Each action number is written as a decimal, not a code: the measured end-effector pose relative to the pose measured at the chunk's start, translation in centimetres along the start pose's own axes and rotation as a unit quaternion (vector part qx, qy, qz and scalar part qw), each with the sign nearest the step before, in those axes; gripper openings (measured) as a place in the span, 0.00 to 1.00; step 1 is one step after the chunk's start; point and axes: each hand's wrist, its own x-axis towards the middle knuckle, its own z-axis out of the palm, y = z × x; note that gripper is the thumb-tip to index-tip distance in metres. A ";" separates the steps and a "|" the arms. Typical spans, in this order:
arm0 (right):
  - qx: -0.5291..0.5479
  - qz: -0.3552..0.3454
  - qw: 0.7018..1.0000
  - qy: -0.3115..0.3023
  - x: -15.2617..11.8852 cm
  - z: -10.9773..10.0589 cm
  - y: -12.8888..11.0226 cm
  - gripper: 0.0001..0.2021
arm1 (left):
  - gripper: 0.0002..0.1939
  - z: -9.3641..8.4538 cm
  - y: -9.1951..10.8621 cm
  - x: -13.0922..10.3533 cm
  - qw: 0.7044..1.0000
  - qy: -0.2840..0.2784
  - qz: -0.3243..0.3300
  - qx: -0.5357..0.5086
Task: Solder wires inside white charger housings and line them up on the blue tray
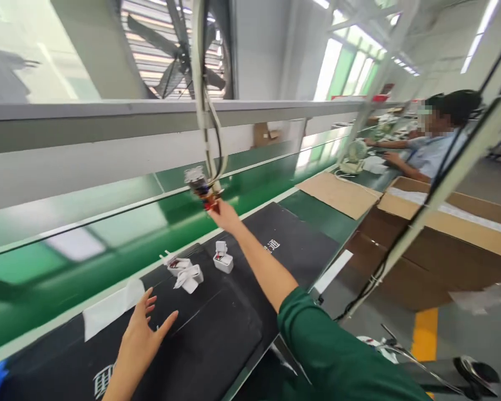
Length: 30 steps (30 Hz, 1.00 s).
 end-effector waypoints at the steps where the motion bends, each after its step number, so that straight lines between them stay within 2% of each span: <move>1: -0.013 0.014 1.000 -0.009 -0.2 0.6 -0.5 0.10 | 0.54 1.1 0.3 0.9 1.000 -0.006 0.009 -0.009; 4: -0.030 0.030 0.998 -0.038 -1.4 1.8 -2.3 0.06 | 0.54 3.7 1.8 2.3 1.000 -0.016 0.021 -0.003; 7: -0.030 0.021 0.997 -0.066 -3.1 2.4 -3.8 0.05 | 0.47 5.3 3.5 2.5 0.999 0.004 0.036 0.028; 10: -0.004 -0.001 0.995 -0.099 -4.4 3.0 -4.6 0.04 | 0.41 5.8 5.3 2.4 0.998 0.023 -0.002 0.057; 13: 0.053 -0.026 0.990 -0.129 -5.4 3.4 -5.2 0.04 | 0.40 5.2 6.1 2.4 0.997 0.002 -0.051 0.057; 15: 0.072 -0.043 0.986 -0.141 -5.9 3.5 -5.7 0.04 | 0.38 4.3 5.6 2.3 0.998 -0.039 -0.044 0.027; 19: 0.096 -0.072 0.977 -0.174 -6.7 3.8 -7.1 0.04 | 0.34 1.4 3.0 1.6 0.988 -0.127 -0.007 -0.091; 23: 0.148 -0.092 0.963 -0.207 -7.9 4.9 -8.8 0.02 | 0.36 -1.2 1.6 0.0 0.957 -0.172 -0.046 -0.229; 25: 0.177 -0.096 0.957 -0.208 -8.6 5.4 -9.3 0.02 | 0.41 -1.3 1.4 -0.6 0.941 -0.178 -0.048 -0.283; 27: 0.210 -0.093 0.950 -0.213 -9.0 5.9 -9.4 0.06 | 0.45 -0.6 0.9 -0.7 0.935 -0.167 -0.029 -0.311; 30: 0.242 -0.108 0.937 -0.228 -9.1 6.4 -8.9 0.13 | 0.38 0.8 -0.3 -0.3 0.950 -0.097 -0.017 -0.297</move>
